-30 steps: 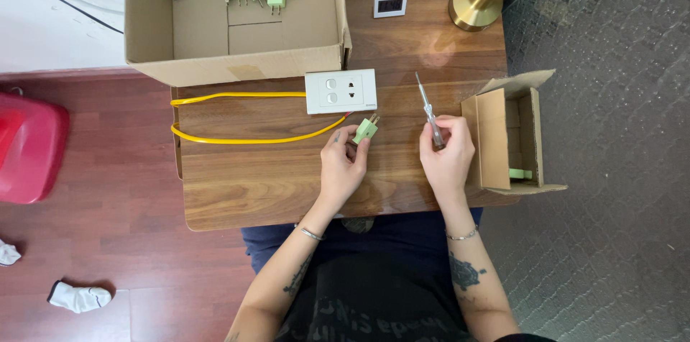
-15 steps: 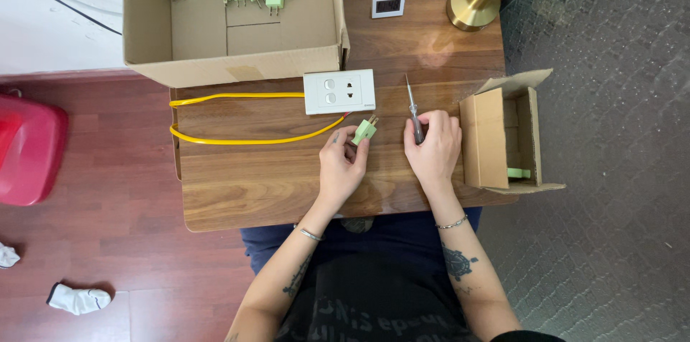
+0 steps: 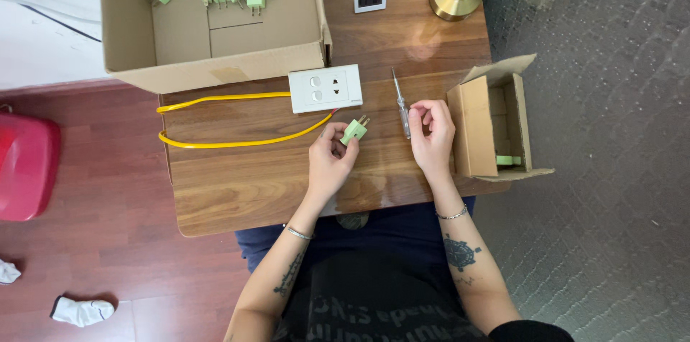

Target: The person assembles a power plug by inserting a metal prong into a plastic plug housing and tightening it using a screwdriver.

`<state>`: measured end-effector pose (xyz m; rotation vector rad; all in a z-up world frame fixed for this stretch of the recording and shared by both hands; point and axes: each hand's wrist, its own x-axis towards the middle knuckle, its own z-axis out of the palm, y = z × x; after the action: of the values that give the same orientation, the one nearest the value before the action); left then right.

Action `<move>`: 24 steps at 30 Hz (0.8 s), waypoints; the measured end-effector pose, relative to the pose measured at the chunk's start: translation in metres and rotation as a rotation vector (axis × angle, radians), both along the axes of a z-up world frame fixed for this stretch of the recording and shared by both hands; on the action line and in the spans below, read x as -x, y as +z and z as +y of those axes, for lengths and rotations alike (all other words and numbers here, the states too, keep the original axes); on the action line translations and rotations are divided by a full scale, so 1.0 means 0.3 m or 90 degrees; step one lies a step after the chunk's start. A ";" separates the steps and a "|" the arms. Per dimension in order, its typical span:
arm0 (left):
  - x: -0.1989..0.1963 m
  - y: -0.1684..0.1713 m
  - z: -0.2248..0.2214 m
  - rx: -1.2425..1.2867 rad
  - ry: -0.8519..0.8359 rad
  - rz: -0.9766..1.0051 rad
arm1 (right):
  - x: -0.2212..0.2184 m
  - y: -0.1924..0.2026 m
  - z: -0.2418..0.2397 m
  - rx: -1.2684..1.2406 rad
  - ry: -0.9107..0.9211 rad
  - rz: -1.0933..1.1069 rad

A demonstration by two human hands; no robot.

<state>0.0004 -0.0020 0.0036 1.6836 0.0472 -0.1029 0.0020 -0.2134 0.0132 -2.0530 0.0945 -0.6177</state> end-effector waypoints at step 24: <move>-0.034 0.379 -0.673 -0.061 -0.473 -0.242 | -0.004 -0.106 -0.057 -0.171 -0.042 0.061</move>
<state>0.0104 -0.2040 0.1172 1.7154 -0.8729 -0.3367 0.0031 -0.2306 -0.0187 -1.8243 0.2869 -0.5172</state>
